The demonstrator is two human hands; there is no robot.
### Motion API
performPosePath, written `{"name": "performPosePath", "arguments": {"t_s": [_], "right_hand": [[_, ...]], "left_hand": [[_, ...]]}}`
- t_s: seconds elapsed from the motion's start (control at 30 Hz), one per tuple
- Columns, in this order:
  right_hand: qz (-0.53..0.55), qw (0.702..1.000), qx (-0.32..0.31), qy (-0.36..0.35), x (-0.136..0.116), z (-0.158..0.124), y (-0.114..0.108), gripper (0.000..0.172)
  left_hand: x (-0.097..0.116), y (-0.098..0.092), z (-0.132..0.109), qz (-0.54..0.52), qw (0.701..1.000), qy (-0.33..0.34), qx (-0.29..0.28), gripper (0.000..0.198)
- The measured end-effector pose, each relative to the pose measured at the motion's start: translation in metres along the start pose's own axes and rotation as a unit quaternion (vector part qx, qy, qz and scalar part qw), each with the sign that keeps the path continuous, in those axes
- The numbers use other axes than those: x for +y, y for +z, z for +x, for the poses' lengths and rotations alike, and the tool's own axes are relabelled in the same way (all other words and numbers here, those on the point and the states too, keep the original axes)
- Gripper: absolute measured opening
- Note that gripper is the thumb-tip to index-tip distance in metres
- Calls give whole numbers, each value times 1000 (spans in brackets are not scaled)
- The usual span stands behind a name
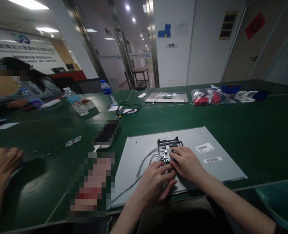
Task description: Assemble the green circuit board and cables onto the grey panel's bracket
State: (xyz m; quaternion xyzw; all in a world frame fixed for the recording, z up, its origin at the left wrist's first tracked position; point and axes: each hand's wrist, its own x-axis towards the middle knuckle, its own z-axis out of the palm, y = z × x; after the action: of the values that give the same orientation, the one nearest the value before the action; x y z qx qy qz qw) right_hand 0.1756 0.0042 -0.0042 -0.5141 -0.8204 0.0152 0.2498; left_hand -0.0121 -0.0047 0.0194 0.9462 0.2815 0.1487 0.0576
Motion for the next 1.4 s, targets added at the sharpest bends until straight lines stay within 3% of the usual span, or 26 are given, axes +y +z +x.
{"name": "performPosePath", "arguments": {"t_s": [1.0, 1.4], "right_hand": [[-23, 1000, -13, 14, 1, -1, 4, 35], [-15, 1000, 2, 3, 1, 0, 3, 33]], "left_hand": [[0, 0, -1, 5, 1000, -3, 1, 21], [-1, 3, -2, 11, 1000, 2, 28, 23]]}}
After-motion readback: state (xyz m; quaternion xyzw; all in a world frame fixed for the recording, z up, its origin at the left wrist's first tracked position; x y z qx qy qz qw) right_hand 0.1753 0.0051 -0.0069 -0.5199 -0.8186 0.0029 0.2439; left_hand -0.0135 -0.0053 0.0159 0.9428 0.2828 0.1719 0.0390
